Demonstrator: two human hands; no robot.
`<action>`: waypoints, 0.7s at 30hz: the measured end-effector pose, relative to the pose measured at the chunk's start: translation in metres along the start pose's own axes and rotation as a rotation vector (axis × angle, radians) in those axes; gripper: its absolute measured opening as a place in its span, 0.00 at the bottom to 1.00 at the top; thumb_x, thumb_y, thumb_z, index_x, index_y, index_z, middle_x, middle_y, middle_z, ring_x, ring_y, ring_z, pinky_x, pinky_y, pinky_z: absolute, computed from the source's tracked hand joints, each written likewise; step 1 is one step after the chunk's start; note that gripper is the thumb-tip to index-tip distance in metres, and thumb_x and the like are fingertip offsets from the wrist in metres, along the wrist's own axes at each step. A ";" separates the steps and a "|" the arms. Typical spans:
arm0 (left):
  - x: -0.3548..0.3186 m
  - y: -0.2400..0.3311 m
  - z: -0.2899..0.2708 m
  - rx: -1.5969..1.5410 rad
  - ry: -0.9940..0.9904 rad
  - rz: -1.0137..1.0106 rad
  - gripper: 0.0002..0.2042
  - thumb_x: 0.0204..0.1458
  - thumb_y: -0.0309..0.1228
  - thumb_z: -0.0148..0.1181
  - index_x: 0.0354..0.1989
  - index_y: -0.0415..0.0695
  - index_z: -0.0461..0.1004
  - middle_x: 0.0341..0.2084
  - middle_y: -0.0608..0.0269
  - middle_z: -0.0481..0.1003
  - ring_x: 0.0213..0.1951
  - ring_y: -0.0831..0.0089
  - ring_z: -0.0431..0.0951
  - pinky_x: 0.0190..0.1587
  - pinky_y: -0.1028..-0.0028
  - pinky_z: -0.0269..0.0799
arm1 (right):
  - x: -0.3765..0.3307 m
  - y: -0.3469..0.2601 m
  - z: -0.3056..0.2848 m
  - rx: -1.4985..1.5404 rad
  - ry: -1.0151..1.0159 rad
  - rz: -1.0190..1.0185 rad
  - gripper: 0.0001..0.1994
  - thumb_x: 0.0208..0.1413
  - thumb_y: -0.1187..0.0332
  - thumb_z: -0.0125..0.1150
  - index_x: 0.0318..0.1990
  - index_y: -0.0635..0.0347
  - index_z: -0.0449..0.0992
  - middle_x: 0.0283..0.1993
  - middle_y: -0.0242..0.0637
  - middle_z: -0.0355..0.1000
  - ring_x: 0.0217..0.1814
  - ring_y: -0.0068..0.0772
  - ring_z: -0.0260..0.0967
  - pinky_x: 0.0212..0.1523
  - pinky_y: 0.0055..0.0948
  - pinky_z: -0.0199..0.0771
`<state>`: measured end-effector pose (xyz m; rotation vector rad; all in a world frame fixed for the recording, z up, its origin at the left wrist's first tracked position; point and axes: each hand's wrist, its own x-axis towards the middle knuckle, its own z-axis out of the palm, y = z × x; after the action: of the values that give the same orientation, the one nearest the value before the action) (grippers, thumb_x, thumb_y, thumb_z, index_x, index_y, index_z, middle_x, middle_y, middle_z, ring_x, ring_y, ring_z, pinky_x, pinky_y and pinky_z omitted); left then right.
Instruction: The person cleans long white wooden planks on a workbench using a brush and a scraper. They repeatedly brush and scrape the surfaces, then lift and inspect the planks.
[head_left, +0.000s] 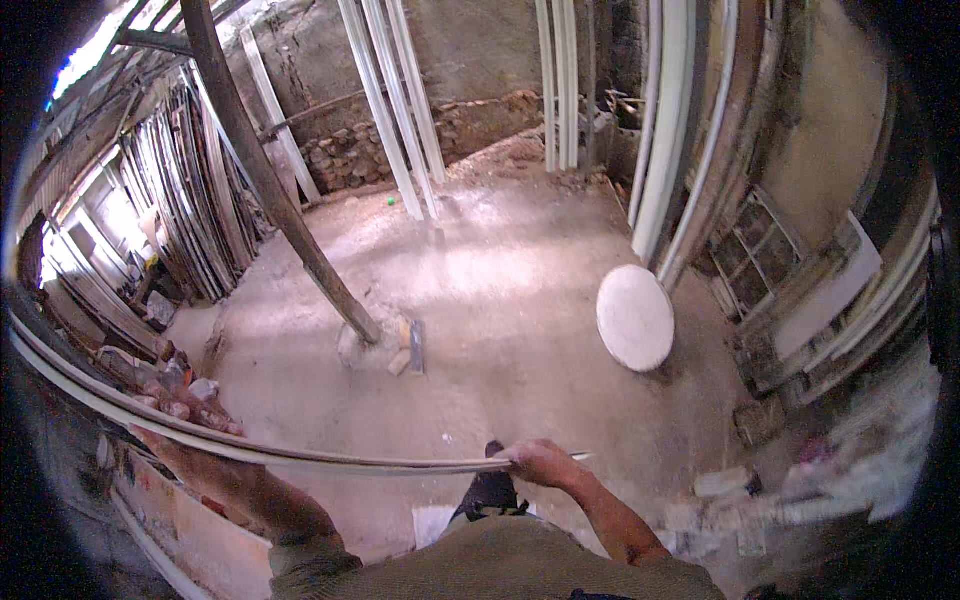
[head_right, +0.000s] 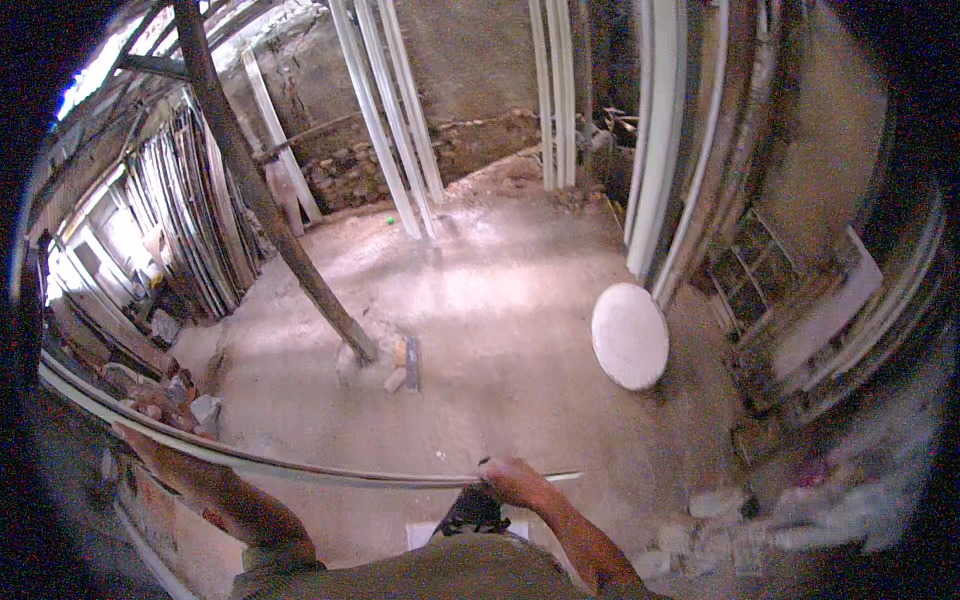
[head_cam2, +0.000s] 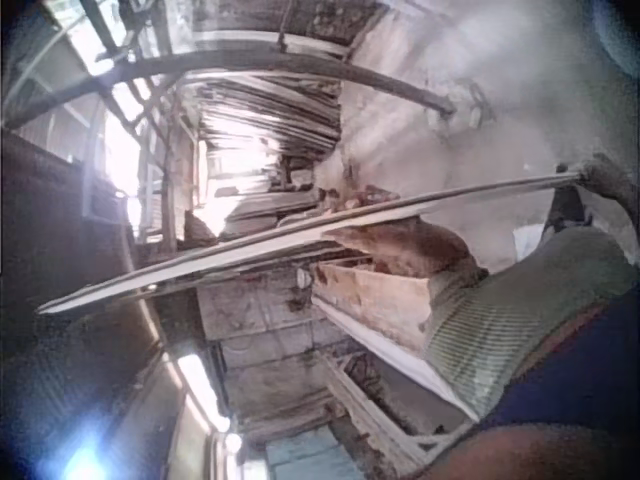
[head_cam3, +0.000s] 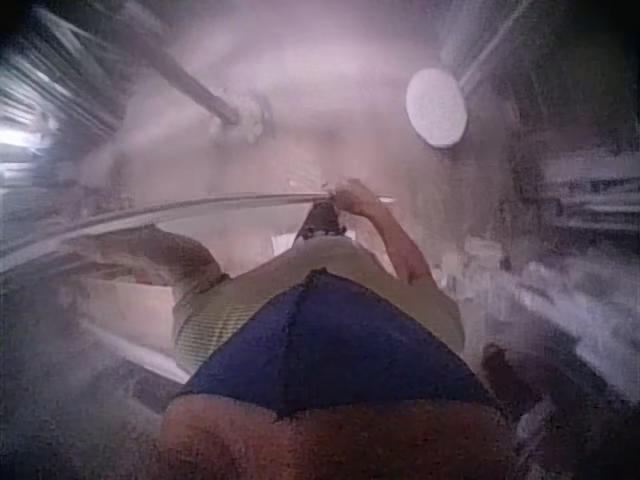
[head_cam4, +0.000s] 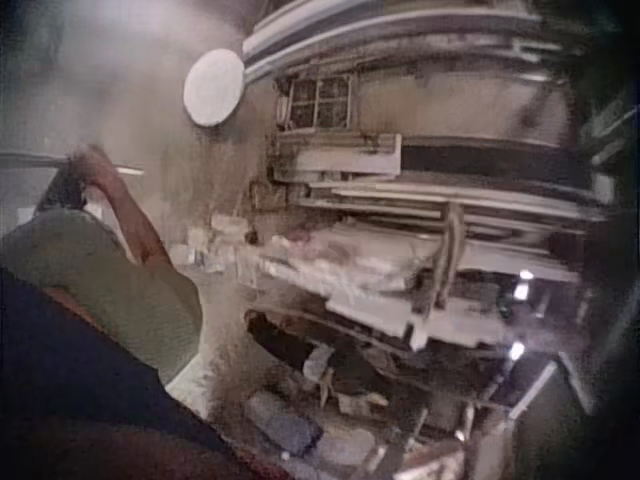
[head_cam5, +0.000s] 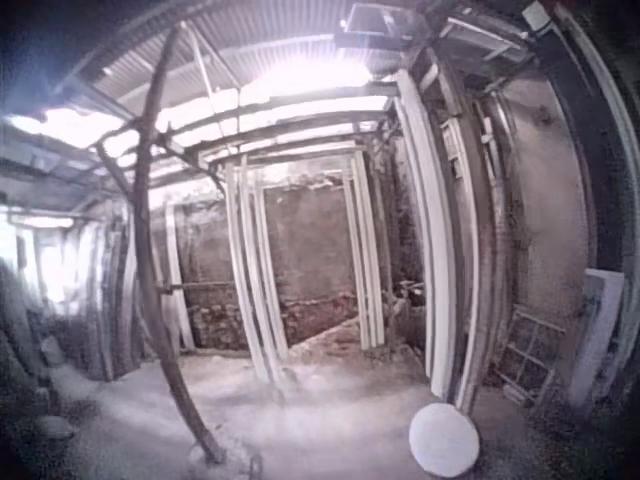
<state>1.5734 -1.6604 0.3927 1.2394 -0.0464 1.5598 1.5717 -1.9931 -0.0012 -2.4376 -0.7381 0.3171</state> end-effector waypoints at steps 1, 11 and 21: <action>0.005 -0.007 0.003 -0.231 0.149 -0.451 0.30 0.62 0.50 0.47 0.71 0.60 0.50 0.65 0.60 0.62 0.41 0.66 0.73 0.47 0.53 0.71 | 0.031 0.010 -0.016 0.017 -0.032 -0.005 0.08 0.55 0.66 0.55 0.39 0.54 0.77 0.38 0.46 0.75 0.43 0.50 0.74 0.43 0.45 0.73; 0.030 -0.227 0.199 -0.122 -0.211 -0.111 0.24 0.64 0.47 0.41 0.56 0.38 0.60 0.39 0.55 0.71 0.20 0.79 0.68 0.23 0.81 0.72 | 0.267 0.109 -0.225 -0.250 -0.204 -0.017 0.08 0.58 0.64 0.53 0.37 0.56 0.75 0.37 0.47 0.74 0.42 0.52 0.73 0.42 0.47 0.73; 0.033 -0.416 0.424 0.082 -0.231 0.197 0.23 0.64 0.46 0.42 0.55 0.37 0.59 0.38 0.60 0.65 0.29 0.78 0.68 0.26 0.82 0.67 | 0.473 0.287 -0.371 -0.001 -0.049 -0.063 0.09 0.56 0.60 0.55 0.35 0.53 0.77 0.33 0.45 0.75 0.38 0.50 0.74 0.39 0.47 0.74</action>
<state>2.1652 -1.7193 0.3836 1.5132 -0.2630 1.5908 2.2220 -2.0882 0.1044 -2.4098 -0.8352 0.3527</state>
